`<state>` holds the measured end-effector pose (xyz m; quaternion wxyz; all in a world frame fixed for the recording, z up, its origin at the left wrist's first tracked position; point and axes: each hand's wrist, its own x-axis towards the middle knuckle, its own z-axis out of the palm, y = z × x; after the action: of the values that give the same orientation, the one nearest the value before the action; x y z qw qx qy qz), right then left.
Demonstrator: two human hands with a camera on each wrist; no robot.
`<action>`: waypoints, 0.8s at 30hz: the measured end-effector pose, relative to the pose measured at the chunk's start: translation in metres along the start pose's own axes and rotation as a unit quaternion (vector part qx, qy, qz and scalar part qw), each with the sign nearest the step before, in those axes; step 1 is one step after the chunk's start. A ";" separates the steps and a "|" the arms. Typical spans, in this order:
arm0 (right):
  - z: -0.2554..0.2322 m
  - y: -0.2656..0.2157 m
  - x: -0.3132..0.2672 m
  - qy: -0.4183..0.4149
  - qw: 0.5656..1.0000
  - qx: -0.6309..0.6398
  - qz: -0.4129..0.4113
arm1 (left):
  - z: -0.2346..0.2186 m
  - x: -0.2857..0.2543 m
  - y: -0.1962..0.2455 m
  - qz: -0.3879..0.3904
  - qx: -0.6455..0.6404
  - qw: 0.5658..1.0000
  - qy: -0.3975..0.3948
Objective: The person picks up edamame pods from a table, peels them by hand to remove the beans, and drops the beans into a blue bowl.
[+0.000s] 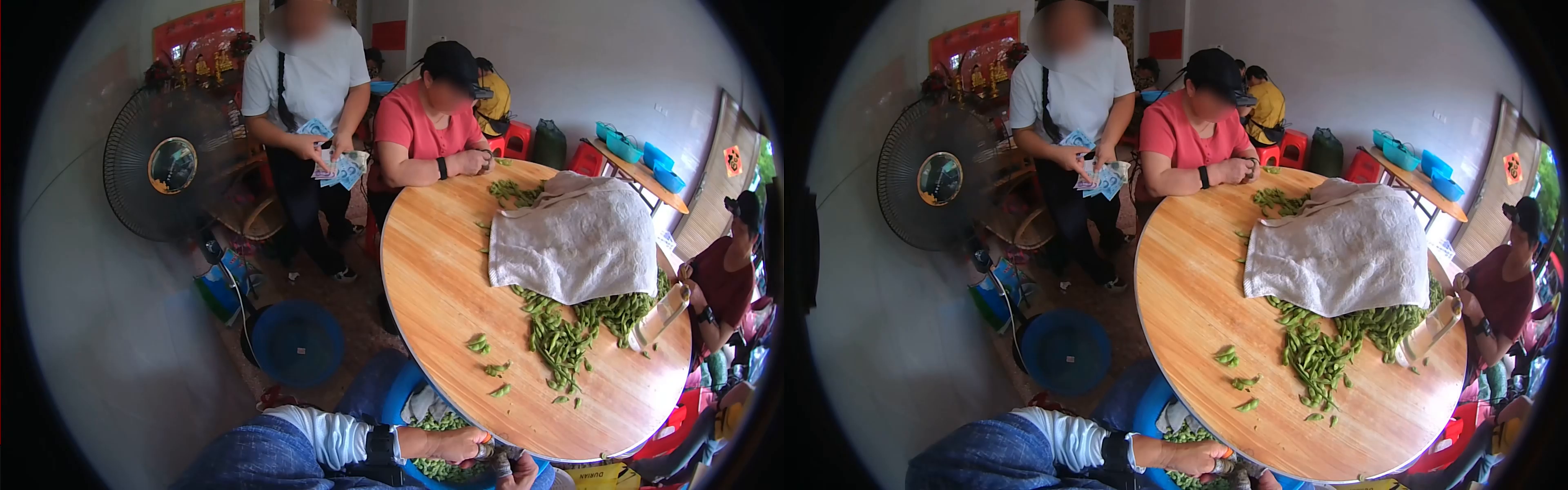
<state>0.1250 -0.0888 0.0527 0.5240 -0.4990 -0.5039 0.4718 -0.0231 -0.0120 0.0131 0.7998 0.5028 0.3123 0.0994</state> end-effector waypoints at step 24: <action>-0.007 0.047 0.014 0.013 0.993 -0.111 -0.039 | 0.005 0.004 -0.010 0.068 -0.041 0.996 0.042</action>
<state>0.1329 -0.0722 0.0062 0.4901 -0.5402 -0.5654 0.3851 -0.0189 -0.0184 0.0039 0.7975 0.4850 0.3059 0.1873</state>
